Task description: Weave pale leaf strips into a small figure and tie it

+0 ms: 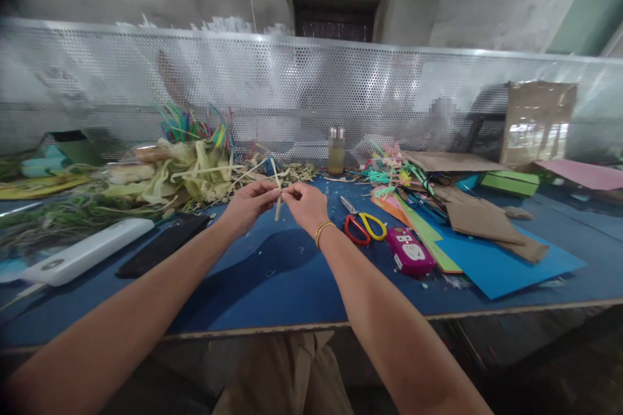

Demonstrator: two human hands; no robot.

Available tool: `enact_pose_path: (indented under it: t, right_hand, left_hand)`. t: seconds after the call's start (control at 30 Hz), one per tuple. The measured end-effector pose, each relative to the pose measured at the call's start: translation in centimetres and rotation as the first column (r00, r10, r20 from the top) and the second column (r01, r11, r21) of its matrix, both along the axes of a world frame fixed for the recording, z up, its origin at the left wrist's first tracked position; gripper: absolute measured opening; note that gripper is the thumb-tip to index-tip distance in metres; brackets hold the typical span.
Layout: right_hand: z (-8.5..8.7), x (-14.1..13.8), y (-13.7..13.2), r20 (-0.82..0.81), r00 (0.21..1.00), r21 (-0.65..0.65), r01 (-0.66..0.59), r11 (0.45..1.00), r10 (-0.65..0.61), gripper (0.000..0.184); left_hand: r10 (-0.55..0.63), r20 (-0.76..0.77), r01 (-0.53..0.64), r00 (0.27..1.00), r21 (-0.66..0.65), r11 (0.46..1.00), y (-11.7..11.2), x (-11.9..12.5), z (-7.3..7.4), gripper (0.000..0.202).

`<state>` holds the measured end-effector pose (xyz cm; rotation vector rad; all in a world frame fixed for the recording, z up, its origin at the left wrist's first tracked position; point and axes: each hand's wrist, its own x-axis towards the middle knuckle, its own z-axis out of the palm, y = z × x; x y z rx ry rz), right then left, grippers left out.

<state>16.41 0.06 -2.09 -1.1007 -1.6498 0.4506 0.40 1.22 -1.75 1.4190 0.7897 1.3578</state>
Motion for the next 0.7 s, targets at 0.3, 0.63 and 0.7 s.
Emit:
enact_pose_path:
  t: [0.3, 0.63, 0.7]
  right_hand:
    - [1.4, 0.0, -1.5, 0.248, 0.963, 0.247, 0.045, 0.968, -0.108, 0.005]
    - [1.3, 0.2, -1.8, 0.406, 0.889, 0.377, 0.047, 0.925, -0.211, 0.006]
    - [1.4, 0.1, -1.8, 0.382, 0.9, 0.371, 0.059, 0.927, -0.21, 0.007]
  left_hand:
    - [-0.046, 0.196, 0.075, 0.979, -0.144, 0.987, -0.3, 0.6, -0.1, 0.029]
    - [-0.008, 0.245, 0.053, 0.97, -0.177, 0.983, -0.9, 0.9, 0.5, 0.025]
    - [0.004, 0.232, 0.036, 0.973, -0.165, 0.986, -1.0, 0.9, 0.5, 0.024]
